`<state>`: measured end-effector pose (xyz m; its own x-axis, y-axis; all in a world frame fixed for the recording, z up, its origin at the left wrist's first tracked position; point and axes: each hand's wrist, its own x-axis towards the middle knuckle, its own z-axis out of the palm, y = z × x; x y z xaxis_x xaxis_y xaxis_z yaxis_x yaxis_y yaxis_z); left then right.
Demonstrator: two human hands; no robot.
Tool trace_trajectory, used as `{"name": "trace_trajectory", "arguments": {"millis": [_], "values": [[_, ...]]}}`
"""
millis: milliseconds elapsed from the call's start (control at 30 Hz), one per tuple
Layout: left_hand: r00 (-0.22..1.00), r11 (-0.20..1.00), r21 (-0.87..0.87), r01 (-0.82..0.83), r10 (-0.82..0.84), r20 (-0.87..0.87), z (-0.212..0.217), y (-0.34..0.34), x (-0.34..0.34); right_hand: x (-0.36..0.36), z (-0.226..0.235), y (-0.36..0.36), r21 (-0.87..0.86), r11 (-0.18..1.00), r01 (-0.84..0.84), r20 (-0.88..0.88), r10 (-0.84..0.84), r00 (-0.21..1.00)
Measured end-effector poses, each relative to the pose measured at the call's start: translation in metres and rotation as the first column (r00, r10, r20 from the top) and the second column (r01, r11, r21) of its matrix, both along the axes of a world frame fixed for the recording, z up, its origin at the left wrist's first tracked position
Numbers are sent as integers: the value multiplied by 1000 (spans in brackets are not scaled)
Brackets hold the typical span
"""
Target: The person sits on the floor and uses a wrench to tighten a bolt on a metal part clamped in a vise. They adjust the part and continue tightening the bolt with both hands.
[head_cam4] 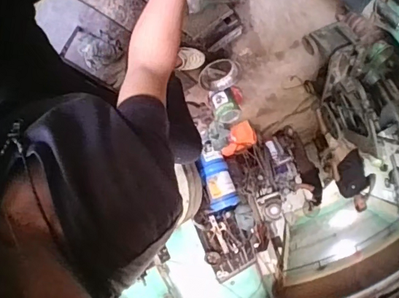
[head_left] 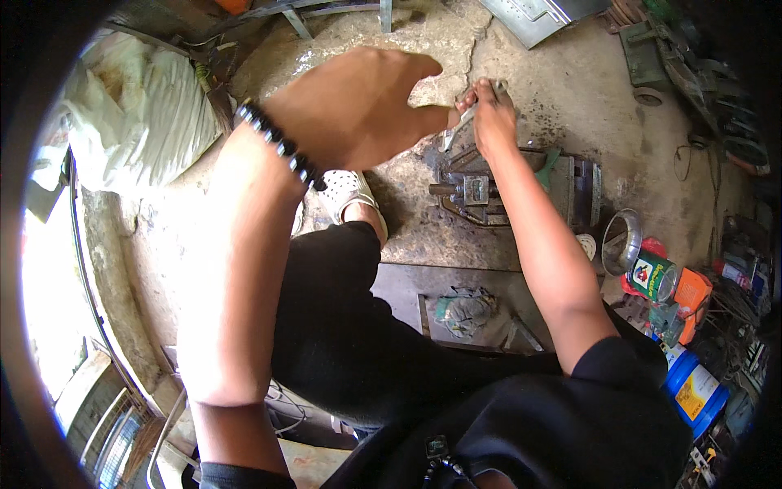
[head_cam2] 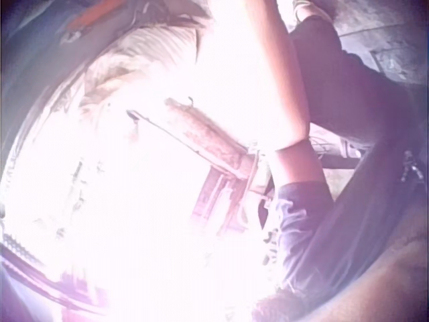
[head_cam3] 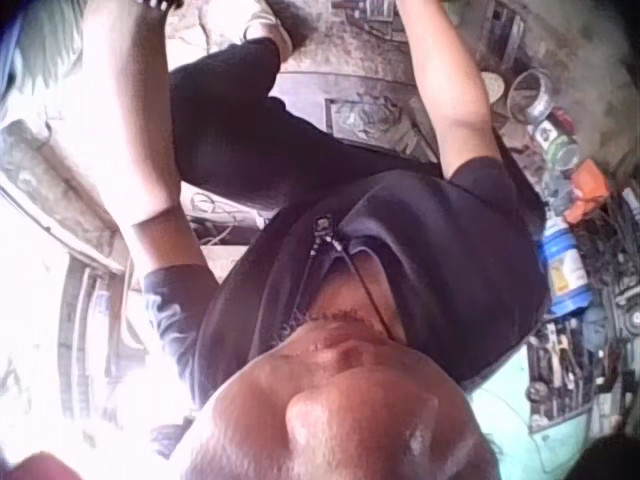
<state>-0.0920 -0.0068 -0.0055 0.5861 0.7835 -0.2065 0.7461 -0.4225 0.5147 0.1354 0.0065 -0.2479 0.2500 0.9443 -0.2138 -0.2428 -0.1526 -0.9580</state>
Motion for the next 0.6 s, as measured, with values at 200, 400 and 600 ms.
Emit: {"name": "trace_trajectory", "arguments": {"millis": [200,400,600], "values": [[997,993,106,57,-50,-65,0,0,13,-6,37,-134,-318,933,-167,256,255,932],[994,990,117,82,-73,-76,-7,-3,12,-26,-6,-195,74,992,-99,369,65,927],[997,995,64,71,-70,-23,-1,-5,12,-38,-24,-175,185,976,-118,469,18,883]]}}
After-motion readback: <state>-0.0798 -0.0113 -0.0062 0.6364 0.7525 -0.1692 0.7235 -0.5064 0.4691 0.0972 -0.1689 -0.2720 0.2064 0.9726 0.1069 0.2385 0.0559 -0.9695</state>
